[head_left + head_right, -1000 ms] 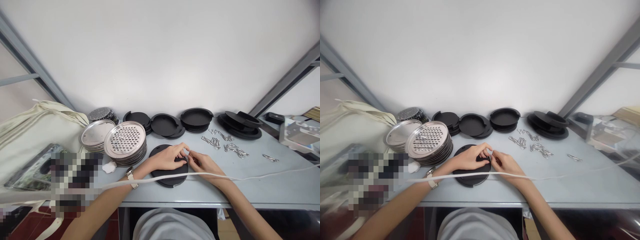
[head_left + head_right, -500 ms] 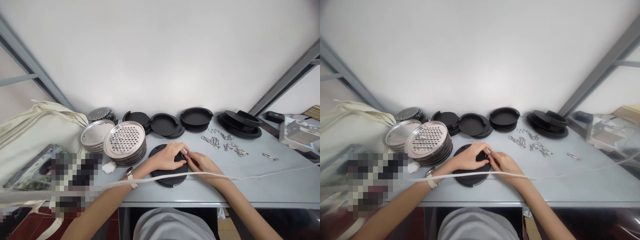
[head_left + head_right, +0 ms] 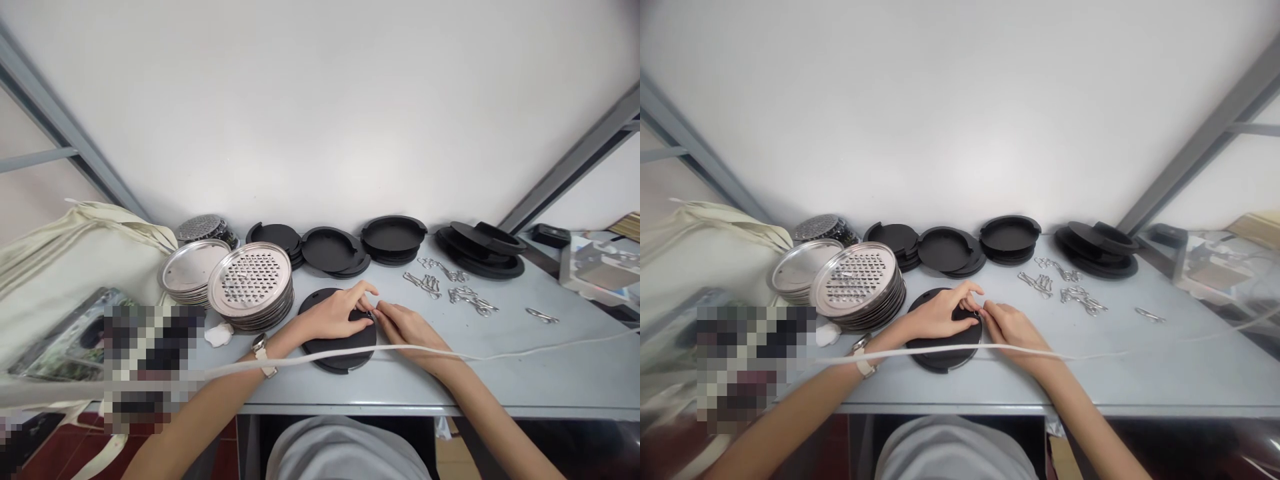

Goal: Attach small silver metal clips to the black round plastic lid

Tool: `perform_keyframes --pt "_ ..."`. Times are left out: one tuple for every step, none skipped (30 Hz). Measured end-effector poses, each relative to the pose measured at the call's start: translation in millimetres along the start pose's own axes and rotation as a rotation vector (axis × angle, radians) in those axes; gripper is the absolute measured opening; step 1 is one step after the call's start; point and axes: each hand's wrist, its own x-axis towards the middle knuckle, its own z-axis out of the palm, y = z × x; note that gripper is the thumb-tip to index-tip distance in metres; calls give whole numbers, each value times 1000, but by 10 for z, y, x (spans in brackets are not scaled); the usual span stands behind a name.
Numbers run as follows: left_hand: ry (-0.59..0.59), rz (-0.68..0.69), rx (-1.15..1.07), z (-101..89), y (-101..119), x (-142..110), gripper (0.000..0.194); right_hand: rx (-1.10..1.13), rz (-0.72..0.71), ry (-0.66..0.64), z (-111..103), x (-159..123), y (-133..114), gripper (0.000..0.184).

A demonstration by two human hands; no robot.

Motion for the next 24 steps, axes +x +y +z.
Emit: perform_keyframes --pt "2 2 0 -1 0 -2 48 -2 -1 -2 1 -1 4 26" --pt "6 7 -2 -2 -2 -3 48 -4 0 -3 3 -1 6 26" --pt "8 13 -6 -2 -6 -4 48 -6 0 -5 4 -1 8 26" --pt "9 20 -12 -2 -12 -4 48 -7 1 -6 6 -1 10 26" --pt "10 25 -19 -2 -20 -3 48 -9 3 -7 8 -2 13 26" --pt "10 28 -25 0 -29 -1 48 -10 3 -7 11 -2 16 25" --pt "11 29 -32 2 -38 1 48 -10 3 -6 13 -2 21 25" --pt "11 30 -41 4 -46 3 48 -8 2 -5 15 -3 27 25" --pt "12 30 -50 7 -52 5 48 -4 1 -4 18 -4 33 25" --pt "11 30 -59 9 -57 7 48 0 1 -3 20 -5 39 25" --pt "11 30 -67 10 -59 8 48 3 2 -2 21 -5 45 25" --pt "11 30 -72 10 -59 9 48 6 3 0 23 -5 49 25" --pt "12 31 -75 10 -58 9 48 7 3 0 24 -5 52 24" --pt "13 31 -74 8 -55 9 48 6 3 0 26 -4 55 24" --pt "14 29 -71 6 -51 9 48 5 2 1 27 -3 56 24" --pt "14 27 -68 4 -46 8 48 4 0 0 29 -2 58 24" --pt "13 25 -66 2 -41 8 48 3 -2 -1 32 -2 60 24" --pt "12 22 -65 0 -37 7 48 1 -3 -2 35 -3 63 24" --pt "12 19 -63 -2 -33 6 48 -3 -4 0 38 -5 67 24" --pt "13 16 -62 -3 -31 5 48 -9 -4 5 41 -7 70 23" --pt "15 12 -63 -3 -30 5 48 -17 -6 12 44 -10 74 23" --pt "19 9 -63 -2 -32 5 47 -27 -9 21 46 -12 76 23" --pt "22 8 -63 -1 -35 5 46 -37 -14 32 48 -14 78 23" --pt "26 9 -64 1 -39 6 46 -47 -18 43 49 -16 79 23"
